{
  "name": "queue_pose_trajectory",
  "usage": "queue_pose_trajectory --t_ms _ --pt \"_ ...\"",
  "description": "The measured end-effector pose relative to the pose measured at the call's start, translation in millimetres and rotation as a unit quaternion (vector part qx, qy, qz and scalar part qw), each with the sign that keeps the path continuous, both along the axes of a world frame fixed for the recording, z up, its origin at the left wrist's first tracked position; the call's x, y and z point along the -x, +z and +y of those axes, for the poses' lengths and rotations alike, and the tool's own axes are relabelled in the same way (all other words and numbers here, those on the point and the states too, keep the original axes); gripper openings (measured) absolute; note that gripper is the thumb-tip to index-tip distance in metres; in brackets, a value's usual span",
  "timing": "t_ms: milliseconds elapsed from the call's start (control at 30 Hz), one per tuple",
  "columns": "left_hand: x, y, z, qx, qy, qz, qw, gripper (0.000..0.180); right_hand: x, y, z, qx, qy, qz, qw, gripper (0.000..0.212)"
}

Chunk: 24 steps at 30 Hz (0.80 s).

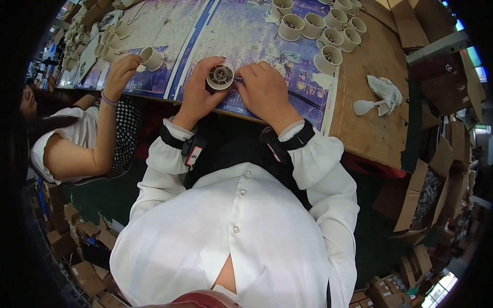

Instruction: Cleaning and inspecting small industrial parts at a factory workstation.

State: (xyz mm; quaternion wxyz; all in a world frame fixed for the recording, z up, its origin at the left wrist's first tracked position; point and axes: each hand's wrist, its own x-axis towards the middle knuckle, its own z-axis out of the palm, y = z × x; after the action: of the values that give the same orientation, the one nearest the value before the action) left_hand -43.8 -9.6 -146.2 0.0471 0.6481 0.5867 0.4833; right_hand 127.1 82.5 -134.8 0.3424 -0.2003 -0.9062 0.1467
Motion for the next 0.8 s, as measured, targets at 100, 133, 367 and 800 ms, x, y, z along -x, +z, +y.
queue_pose_trajectory --t_ms 100,133,367,800 --pt "1.9 0.1 -0.2 0.002 -0.010 -0.017 1.000 0.058 2.0 -0.6 0.2 -0.001 0.003 -0.001 1.000 0.019" --pt "2.4 0.0 -0.8 0.001 -0.009 -0.017 1.000 0.058 2.7 -0.5 0.1 0.000 0.005 -0.001 1.000 0.018" --pt "6.2 1.5 -3.5 0.044 -0.017 -0.078 0.996 0.059 -5.4 -1.8 0.4 0.100 0.018 -0.009 0.995 0.015" --pt "3.2 0.5 -2.4 0.042 -0.076 -0.183 0.979 0.059 -11.8 5.2 4.9 0.293 0.041 -0.001 0.955 0.016"
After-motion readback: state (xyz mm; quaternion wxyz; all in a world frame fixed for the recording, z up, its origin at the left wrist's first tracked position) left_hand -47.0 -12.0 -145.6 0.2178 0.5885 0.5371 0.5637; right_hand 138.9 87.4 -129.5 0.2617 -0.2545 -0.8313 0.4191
